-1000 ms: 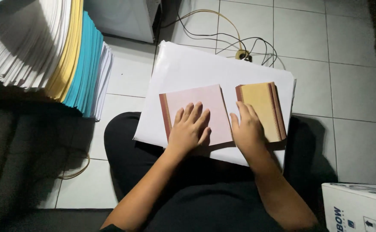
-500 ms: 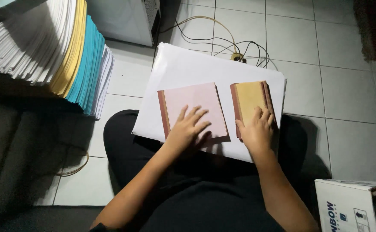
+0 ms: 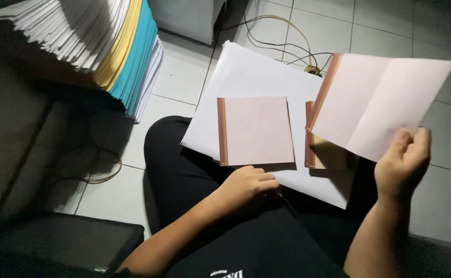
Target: The person sits on the floor and repeatedly opens, flips through, and closes a small pink notebook. They also handle a stack of similar notebooks, occasionally picking one up and placing it back down. The task involves checking the pages and covers of the notebooks.
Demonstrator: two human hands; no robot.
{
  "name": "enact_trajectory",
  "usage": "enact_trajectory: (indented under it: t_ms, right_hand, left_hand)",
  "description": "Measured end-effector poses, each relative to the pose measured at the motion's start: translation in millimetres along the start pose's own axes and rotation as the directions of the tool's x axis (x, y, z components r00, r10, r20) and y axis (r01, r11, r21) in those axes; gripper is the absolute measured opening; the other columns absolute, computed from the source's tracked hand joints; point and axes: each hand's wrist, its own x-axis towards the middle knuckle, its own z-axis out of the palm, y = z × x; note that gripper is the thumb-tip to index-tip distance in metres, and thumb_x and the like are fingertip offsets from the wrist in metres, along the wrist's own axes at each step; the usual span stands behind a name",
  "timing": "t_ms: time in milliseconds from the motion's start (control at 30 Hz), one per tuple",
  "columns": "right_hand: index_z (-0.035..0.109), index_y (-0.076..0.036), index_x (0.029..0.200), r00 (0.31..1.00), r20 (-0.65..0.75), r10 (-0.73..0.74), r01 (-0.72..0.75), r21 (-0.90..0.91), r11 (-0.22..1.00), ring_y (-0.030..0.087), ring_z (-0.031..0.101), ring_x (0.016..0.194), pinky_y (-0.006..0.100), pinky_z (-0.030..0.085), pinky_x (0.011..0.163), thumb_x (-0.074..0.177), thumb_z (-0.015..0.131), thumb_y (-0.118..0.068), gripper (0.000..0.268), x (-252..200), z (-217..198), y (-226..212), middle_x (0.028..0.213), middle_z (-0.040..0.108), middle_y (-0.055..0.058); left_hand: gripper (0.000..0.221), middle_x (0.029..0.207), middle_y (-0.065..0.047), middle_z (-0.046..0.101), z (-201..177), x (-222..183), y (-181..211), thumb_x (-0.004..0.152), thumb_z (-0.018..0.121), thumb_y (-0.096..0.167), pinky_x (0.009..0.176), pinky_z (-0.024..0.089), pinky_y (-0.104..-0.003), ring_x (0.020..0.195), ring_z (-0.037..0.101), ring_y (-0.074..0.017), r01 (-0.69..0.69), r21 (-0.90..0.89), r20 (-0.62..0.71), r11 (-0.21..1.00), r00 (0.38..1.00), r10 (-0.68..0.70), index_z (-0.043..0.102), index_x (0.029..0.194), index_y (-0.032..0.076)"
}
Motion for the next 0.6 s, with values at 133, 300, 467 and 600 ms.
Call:
enact_trajectory:
  t_ms: [133, 300, 467, 600]
  right_hand:
    - [0.042, 0.011, 0.124, 0.997, -0.056, -0.053, 0.065, 0.230, 0.971, 0.023, 0.044, 0.085, 0.033, 0.042, 0.083, 0.120, 0.036, 0.007, 0.009, -3.9, 31.9, -2.2, 0.104, 0.046, 0.017]
    - [0.048, 0.005, 0.132, 0.972, 0.168, 0.162, -0.232, 0.632, 0.739, 0.019, 0.056, 0.099, 0.033, 0.051, 0.084, 0.105, 0.052, -0.002, 0.028, -46.4, 120.1, -16.1, 0.109, 0.063, 0.017]
    - [0.038, 0.006, 0.151, 0.892, 0.430, 0.143, -0.382, 0.545, 0.747, 0.026, 0.061, 0.099, 0.043, 0.058, 0.078, 0.103, 0.047, 0.004, 0.049, -48.3, 138.2, -40.4, 0.114, 0.064, 0.032]
    - [0.035, 0.011, 0.151, 0.873, 0.474, 0.114, -0.362, 0.471, 0.804, 0.042, 0.053, 0.124, 0.056, 0.051, 0.095, 0.101, 0.046, 0.006, 0.051, -43.9, 133.0, -62.7, 0.135, 0.052, 0.041]
  left_hand:
    - [0.020, 0.074, -0.003, 0.062, -23.1, -8.3, -33.9, 0.090, 0.070, 0.019, 0.067, 0.048, -0.031, 0.068, 0.059, -0.0196, 0.185, -0.256, -0.059, 0.949, 0.977, -0.206, 0.060, 0.078, 0.008]
    - [0.032, 0.127, -0.017, 0.062, -17.0, -22.5, -110.5, 0.102, 0.046, 0.016, 0.101, 0.048, -0.044, 0.117, 0.061, -0.0355, 0.353, -0.113, -0.525, 0.929, 0.772, -0.358, 0.058, 0.129, 0.004]
    - [0.059, 0.157, -0.025, 0.037, 37.7, -37.8, -160.2, 0.106, 0.039, 0.030, 0.118, 0.027, -0.054, 0.146, 0.033, -0.0445, 0.466, 0.067, -0.442, 0.882, 0.806, -0.393, 0.031, 0.157, 0.002]
    - [0.060, 0.160, -0.025, 0.035, 60.6, -46.7, -174.4, 0.105, 0.034, 0.023, 0.121, 0.018, -0.053, 0.148, 0.033, -0.0397, 0.532, 0.283, -0.341, 0.798, 0.834, -0.434, 0.026, 0.160, 0.001]
